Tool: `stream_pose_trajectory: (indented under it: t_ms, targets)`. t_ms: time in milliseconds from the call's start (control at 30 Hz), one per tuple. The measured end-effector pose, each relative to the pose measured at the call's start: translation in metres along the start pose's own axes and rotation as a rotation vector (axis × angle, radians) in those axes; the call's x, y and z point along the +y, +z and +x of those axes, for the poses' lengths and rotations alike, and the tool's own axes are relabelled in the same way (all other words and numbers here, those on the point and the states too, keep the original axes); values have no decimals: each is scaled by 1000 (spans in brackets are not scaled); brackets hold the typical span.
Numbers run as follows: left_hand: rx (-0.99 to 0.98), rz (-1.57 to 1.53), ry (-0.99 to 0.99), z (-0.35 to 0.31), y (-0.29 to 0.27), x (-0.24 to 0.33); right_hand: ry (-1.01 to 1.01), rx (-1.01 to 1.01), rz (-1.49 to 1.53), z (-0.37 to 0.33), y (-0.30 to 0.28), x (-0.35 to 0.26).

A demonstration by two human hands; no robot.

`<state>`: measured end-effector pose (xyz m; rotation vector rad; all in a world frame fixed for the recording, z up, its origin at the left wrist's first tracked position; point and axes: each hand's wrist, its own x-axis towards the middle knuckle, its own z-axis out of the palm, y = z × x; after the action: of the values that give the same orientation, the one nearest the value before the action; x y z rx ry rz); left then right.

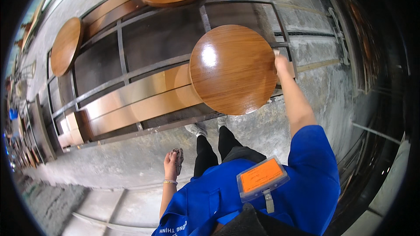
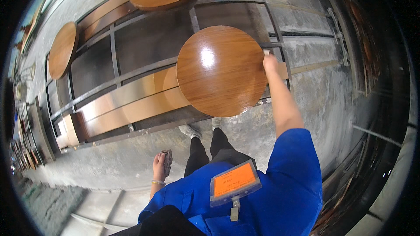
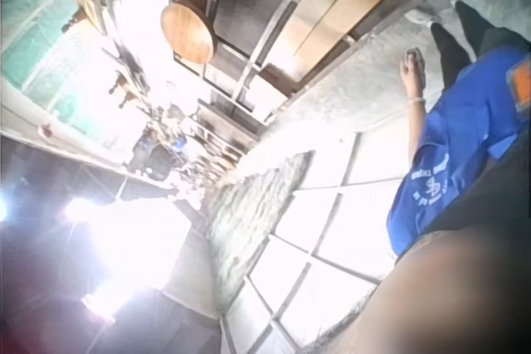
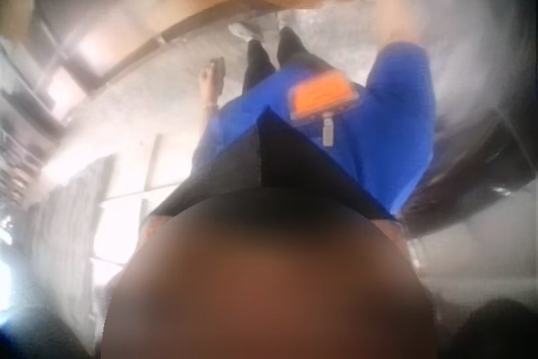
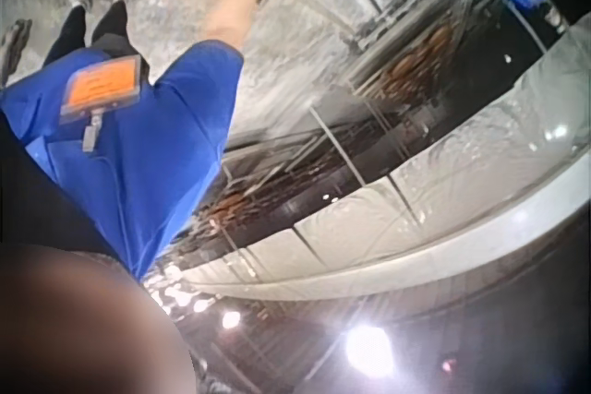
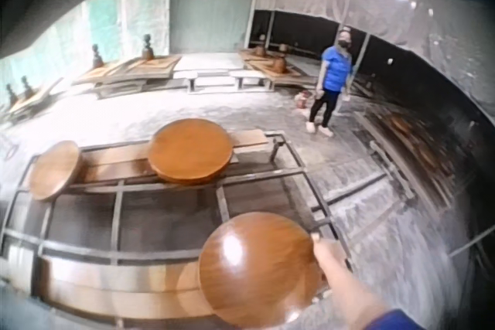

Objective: The person wipes the surface of round wooden tables with a cloth in a workshop. They move between tables, wiping each surface thoroughly and occasionally adjusting the cloth.

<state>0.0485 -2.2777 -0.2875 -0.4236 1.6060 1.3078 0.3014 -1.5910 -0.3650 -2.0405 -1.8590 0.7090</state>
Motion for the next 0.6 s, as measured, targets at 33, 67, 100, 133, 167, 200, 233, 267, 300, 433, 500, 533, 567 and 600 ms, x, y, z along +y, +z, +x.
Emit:
stream_pose_trajectory:
  t_ms: [33,67,100,133,167,200,233,267,300,433,500,533,567,600]
  targets:
    - [42,4,-6,-6,4,-9,-109,-18,-92,17,-3,-30]
    - [41,-36,-3,-12,8,-17,-143,-101,-141,29,0,-63]
    - [60,-60,-3,-17,13,-26,-167,-166,-191,37,3,-94]
    - [81,-83,-6,-24,18,-36,-234,-219,-284,41,9,-126]
    - [98,-102,-16,-32,22,-46,-291,-253,-381,41,18,-155]
    - [113,-122,-21,-36,27,-54,-330,-264,-431,36,29,-180]
    - [156,-112,-49,-40,33,-62,-395,-266,-470,29,42,-204]
    - [166,-162,-38,-45,40,-71,-448,-287,-498,20,53,-225]
    - [156,-197,-18,-49,46,-78,-519,-310,-516,8,65,-244]
    - [208,-248,3,-64,70,-103,-877,-422,-562,-46,98,-295]
    - [240,-260,5,-70,80,-116,-1074,-477,-586,-79,113,-308]
    - [251,-257,2,-72,84,-122,-1163,-499,-596,-96,119,-312]
    - [288,-224,-29,-74,86,-128,-1315,-513,-583,-113,123,-312]
    - [278,-263,-7,-75,90,-133,-1447,-514,-603,-129,126,-310]
